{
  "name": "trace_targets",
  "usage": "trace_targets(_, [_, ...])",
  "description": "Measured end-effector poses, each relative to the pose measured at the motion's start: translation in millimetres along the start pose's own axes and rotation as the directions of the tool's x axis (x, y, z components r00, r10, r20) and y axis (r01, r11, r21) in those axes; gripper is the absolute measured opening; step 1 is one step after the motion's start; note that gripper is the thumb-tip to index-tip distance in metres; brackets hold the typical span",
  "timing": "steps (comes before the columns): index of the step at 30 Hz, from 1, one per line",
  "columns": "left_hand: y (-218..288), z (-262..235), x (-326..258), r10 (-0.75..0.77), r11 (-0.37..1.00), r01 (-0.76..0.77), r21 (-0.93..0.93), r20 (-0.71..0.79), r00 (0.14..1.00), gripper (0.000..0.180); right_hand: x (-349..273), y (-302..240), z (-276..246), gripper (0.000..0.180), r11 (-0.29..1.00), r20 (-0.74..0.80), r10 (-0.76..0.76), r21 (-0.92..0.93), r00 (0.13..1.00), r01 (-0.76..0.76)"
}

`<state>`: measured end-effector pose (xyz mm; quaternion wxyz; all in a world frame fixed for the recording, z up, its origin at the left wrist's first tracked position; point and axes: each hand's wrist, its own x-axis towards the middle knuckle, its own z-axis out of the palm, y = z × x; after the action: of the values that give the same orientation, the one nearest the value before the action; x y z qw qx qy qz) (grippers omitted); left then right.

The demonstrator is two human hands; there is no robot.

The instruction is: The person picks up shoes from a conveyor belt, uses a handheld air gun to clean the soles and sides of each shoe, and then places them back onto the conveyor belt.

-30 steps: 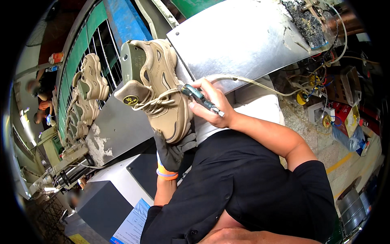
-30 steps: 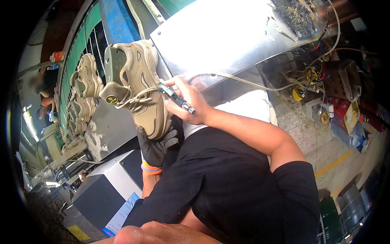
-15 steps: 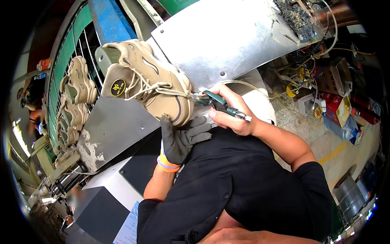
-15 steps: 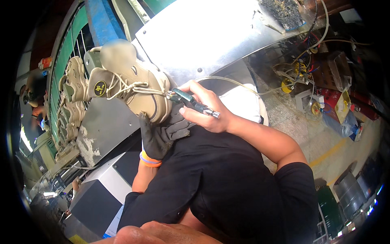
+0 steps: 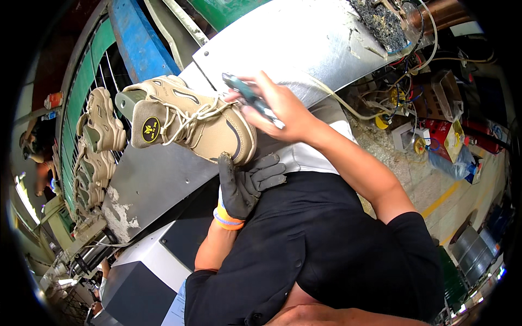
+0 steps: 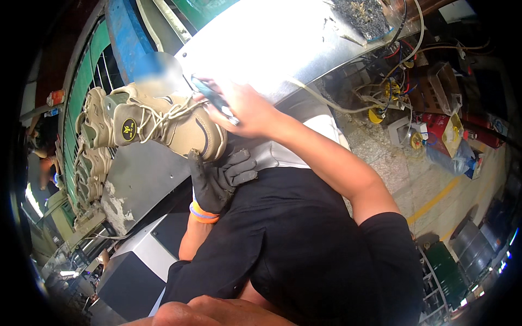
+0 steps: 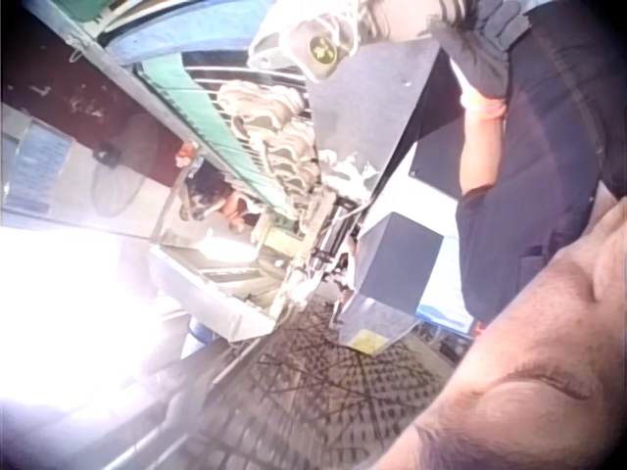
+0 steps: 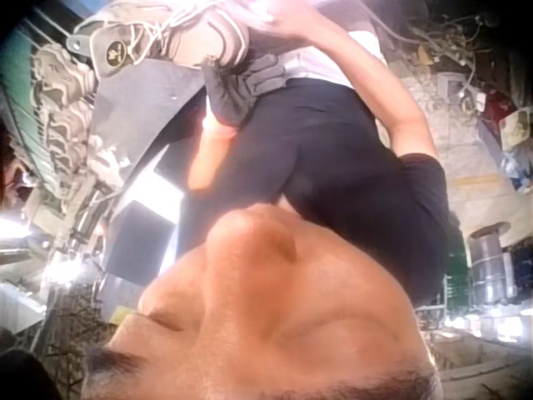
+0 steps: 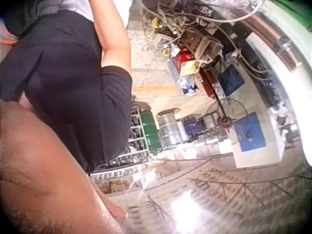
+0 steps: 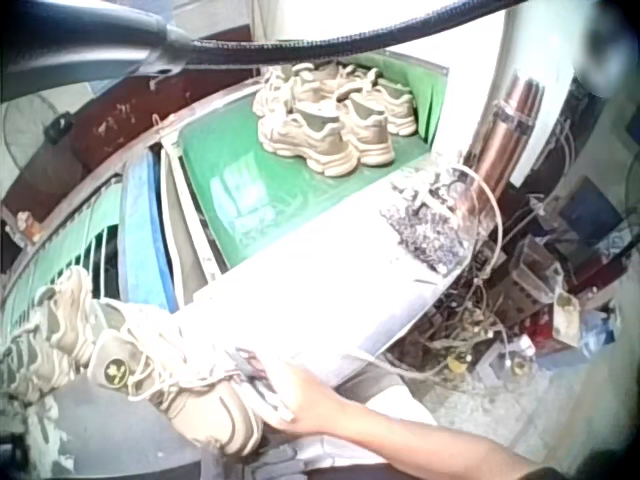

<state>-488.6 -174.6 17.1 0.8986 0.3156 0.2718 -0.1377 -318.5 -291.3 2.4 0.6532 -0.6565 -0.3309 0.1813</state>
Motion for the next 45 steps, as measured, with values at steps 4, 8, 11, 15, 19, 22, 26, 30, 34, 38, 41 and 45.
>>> trace_targets(4, [0.9,2.3,0.8,0.009,1.000,-0.008,0.026,-0.039,0.999,0.080,30.1,7.0,7.1,0.056,0.992,0.127,0.059,-0.115,0.990,-0.044])
trace_targets(8, [1.0,1.2,1.3,0.012,1.000,-0.010,0.028,-0.069,0.998,0.081,9.7,-5.8,-7.3,0.047,0.980,0.174,0.112,-0.184,0.978,-0.080])
trace_targets(11, [-3.6,-5.7,-0.7,0.031,0.999,-0.032,-0.004,-0.051,0.998,0.081,-18.0,-10.5,-27.8,0.039,0.980,0.233,0.179,0.048,0.956,-0.195])
trace_targets(15, [-2.0,-3.3,0.9,0.026,0.999,-0.025,0.037,-0.051,0.998,0.082,-17.7,-24.3,-34.8,0.039,0.769,0.200,0.288,0.534,0.937,-0.351])
trace_targets(19, [0.6,-1.1,0.5,0.030,0.999,-0.030,0.032,-0.027,0.999,0.080,4.3,-17.0,-22.9,0.040,0.737,0.282,0.360,0.499,0.889,-0.456])
trace_targets(22, [2.1,1.9,1.4,0.021,1.000,-0.021,0.014,0.007,1.000,0.080,10.1,-18.1,-16.2,0.040,0.795,0.231,0.409,0.385,0.882,-0.470])
trace_targets(26, [0.8,9.1,10.1,-0.008,1.000,0.008,0.026,-0.006,1.000,0.088,-1.3,-44.1,-25.1,0.038,0.767,0.215,0.487,0.358,0.847,-0.532])
trace_targets(30, [4.0,24.8,23.0,-0.011,0.998,0.008,0.056,0.061,0.998,0.090,-28.2,-54.1,-39.3,0.040,0.737,0.199,0.512,0.398,0.836,-0.546])
trace_targets(34, [7.2,33.9,40.9,-0.050,0.998,0.044,0.042,0.154,0.987,0.090,-37.5,-62.4,-41.7,0.037,0.745,0.138,0.534,0.391,0.834,-0.541])
trace_targets(38, [12.0,45.2,55.8,-0.027,1.000,0.028,-0.007,0.187,0.982,0.092,-46.1,-57.0,-31.3,0.034,0.845,-0.032,0.476,0.295,0.879,-0.446])
trace_targets(41, [10.3,49.2,67.4,0.075,0.996,-0.062,-0.066,0.224,0.972,0.079,-55.5,-41.6,-23.3,0.035,0.932,-0.119,0.338,0.182,0.934,-0.314])
trace_targets(45, [11.9,42.1,80.9,0.080,0.990,-0.036,-0.135,0.333,0.939,0.067,-63.4,-43.1,-7.5,0.038,0.973,-0.221,0.229,0.045,0.948,-0.224])
